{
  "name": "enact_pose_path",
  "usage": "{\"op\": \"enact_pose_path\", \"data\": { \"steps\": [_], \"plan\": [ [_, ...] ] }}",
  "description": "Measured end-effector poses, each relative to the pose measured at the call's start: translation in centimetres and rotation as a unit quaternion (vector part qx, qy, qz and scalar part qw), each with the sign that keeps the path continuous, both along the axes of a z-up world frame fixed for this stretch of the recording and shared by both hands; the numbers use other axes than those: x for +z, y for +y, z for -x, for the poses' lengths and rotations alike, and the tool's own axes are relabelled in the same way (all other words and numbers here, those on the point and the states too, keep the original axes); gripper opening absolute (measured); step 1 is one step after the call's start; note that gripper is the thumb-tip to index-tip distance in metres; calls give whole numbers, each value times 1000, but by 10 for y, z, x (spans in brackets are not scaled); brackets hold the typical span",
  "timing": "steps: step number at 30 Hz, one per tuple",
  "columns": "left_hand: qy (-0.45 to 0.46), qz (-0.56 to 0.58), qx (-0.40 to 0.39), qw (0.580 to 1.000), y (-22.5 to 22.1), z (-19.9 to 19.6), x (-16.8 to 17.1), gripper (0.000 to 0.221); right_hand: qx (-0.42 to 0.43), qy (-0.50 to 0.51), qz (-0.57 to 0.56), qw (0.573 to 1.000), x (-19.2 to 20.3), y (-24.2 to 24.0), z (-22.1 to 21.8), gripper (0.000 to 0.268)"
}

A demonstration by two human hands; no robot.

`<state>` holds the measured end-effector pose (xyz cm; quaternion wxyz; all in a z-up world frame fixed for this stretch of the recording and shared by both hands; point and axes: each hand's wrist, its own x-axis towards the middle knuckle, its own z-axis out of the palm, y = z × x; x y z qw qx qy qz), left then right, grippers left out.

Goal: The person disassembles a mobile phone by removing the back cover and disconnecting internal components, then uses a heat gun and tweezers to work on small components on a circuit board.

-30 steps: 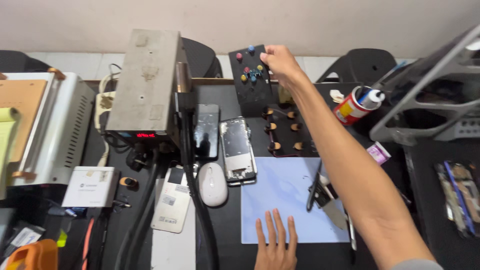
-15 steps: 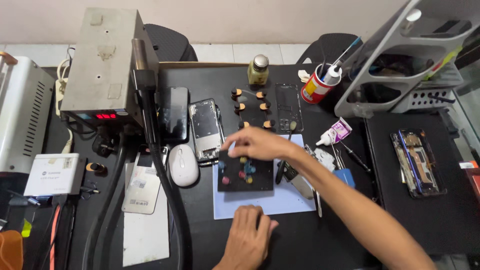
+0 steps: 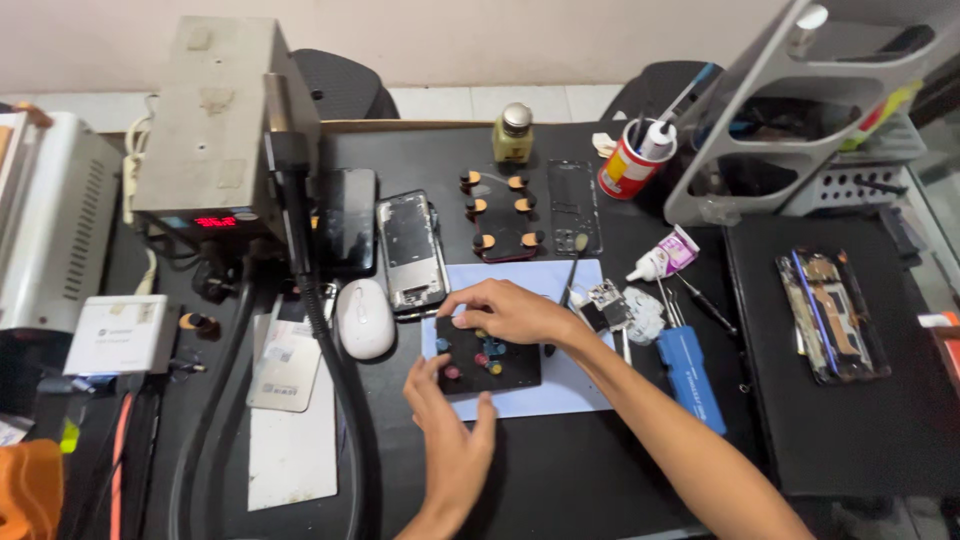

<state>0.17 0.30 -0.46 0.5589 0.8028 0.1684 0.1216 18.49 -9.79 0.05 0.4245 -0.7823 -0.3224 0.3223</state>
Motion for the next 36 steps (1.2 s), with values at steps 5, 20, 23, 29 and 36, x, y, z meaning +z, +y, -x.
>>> {"op": "enact_pose_path", "data": {
  "steps": [5,20,23,29,36],
  "plan": [
    [-15,79,8,997,10,-9,-10,49,-18,-140,-43,989,-9,-3,2,22],
    [2,68,29,997,9,-10,-17,43,-177,-161,-120,963,26,-26,38,20],
    [4,45,6,999,5,-4,-12,51,-208,-151,-109,960,31,-37,46,21],
    [16,53,-22,998,6,3,3,62,-261,-155,-41,952,30,-53,64,28],
    [2,-23,-37,999,6,7,1,65,-244,-133,-77,957,43,-34,63,24]
  ]
}}
